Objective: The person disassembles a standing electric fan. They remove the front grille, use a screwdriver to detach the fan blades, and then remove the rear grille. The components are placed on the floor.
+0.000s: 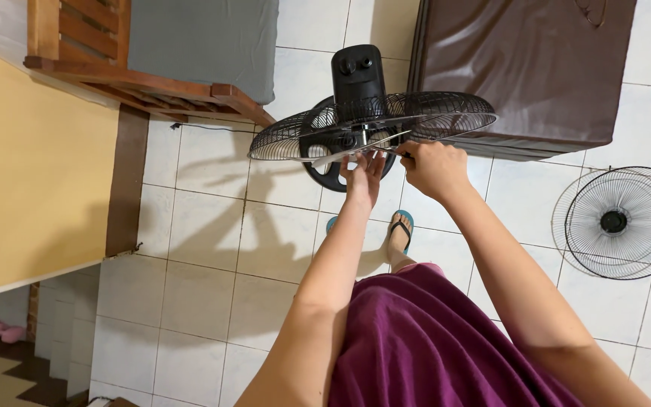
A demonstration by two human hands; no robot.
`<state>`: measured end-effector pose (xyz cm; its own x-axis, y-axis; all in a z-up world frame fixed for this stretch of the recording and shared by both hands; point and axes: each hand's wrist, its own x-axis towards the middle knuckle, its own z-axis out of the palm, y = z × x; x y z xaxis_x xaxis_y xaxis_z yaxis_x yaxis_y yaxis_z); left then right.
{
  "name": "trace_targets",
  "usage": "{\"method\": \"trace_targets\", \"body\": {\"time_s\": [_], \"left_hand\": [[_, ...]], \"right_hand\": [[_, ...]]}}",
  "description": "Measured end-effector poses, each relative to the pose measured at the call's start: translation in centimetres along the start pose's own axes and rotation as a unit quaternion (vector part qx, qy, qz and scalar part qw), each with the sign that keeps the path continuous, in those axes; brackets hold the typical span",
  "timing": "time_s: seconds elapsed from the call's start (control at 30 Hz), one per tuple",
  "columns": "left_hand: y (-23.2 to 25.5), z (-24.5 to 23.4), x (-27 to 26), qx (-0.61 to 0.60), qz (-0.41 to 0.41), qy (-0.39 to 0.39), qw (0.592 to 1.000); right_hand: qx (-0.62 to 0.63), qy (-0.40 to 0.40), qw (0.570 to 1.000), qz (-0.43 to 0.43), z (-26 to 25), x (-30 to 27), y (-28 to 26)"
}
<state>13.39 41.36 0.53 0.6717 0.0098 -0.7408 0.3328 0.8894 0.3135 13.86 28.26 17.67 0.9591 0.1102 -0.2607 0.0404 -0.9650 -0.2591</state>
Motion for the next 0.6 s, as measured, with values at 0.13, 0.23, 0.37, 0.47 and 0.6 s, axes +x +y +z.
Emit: {"method": "trace_targets", "body": {"time_s": [0.13, 0.23, 0.37, 0.47, 0.6], "left_hand": [[-0.4, 0.5, -0.7, 0.027, 0.036, 0.003, 0.999], [-0.7, 0.9, -1.3, 0.052, 0.064, 0.008, 0.997], [-0.9, 1.4, -1.5, 0.086, 0.079, -0.031, 0.993], [-0.7, 1.2, -1.3, 0.095, 0.069, -0.041, 0.992], [-0.5, 0.7, -0.9, 0.101, 0.05, -0.029, 0.993]], "right_hand": [[0.001, -0.006, 1.0, -0.002, 0.0, 0.1, 0.7], [-0.005, -0.012, 1.0, -0.008, 0.0, 0.3, 0.9], [0.006, -0.005, 1.0, -0.023, -0.1, 0.4, 1.3], [0.012, -0.003, 1.0, -0.028, 0.1, 0.3, 1.4], [0.013, 0.012, 0.999, -0.047, 0.3, 0.5, 1.6]]}}
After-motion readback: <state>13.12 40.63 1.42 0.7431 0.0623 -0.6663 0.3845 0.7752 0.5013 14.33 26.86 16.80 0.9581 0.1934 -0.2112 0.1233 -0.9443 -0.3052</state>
